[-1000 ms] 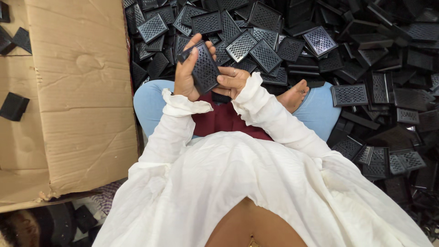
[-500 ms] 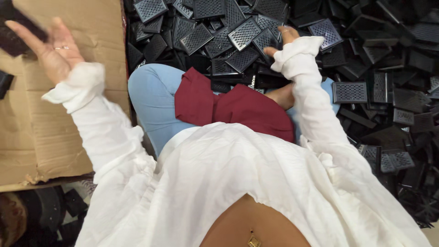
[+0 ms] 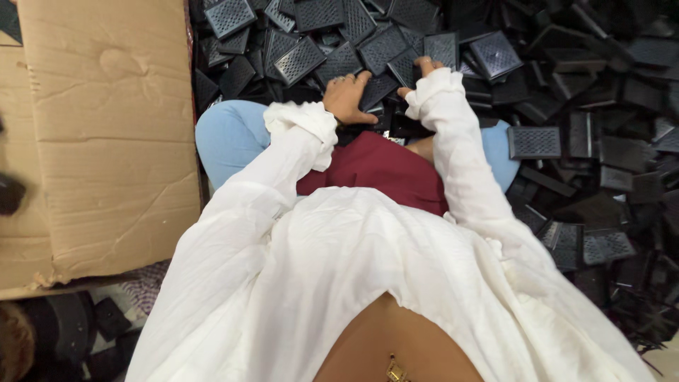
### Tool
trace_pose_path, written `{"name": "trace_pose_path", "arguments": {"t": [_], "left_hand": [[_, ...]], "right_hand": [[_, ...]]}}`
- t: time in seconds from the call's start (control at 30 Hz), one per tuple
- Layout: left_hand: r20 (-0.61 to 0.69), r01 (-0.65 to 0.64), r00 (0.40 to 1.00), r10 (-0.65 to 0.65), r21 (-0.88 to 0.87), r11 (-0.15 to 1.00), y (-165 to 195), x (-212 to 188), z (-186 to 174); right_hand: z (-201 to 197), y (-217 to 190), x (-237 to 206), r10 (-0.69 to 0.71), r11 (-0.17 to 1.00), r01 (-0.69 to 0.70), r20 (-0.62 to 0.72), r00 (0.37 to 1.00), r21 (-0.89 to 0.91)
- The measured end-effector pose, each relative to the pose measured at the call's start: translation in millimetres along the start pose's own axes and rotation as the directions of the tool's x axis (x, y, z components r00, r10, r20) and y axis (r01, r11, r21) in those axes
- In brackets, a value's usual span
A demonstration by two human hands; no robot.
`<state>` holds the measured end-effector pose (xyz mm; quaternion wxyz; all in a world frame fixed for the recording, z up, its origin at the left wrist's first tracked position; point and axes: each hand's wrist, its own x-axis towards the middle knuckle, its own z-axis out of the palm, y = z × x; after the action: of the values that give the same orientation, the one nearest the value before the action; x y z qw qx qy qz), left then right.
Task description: The person sits on the floor and repeatedly picks up small black plastic parts from a large pile, briefly inspects them by turning them over, and places them into a cardboard box. The task involves handling the parts one at a time and sorting them into the box.
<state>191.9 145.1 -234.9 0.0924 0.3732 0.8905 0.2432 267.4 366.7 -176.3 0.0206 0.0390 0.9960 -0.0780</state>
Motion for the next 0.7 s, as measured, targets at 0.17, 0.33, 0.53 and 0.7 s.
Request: {"name": "trace_pose_path", "arguments": {"t": [0.17,0.33,0.53,0.7], "left_hand": [[0.083,0.11,0.991,-0.105,-0.063,0.992,-15.8,-2.0,-15.2],[-0.285,0.122,0.797,-0.532,-0.787,0.605,-64.1,-42.4,-63.2],[-0.061,-0.189,0.96,-0.274,-0.86,-0.474,-51.5,-62.6,-88.1],[-0.096,-0.248,0.927,-0.363,-0.882,-0.4,-16.2,-42.8,-83.3]], "right_hand": [[-7.5,11.9,-36.4,0.186,0.915,-0.05,-0.309,0.933,0.401],[-22.8,4.9,-49.3,0.196,0.847,0.069,-0.432,0.881,0.526],[-39.2,-79.7,-40.1,0.063,0.426,0.204,-0.254,0.965,0.881],[-43.2,-142.1,-30.2,0.024,0.216,0.26,-0.271,0.962,0.941]]}}
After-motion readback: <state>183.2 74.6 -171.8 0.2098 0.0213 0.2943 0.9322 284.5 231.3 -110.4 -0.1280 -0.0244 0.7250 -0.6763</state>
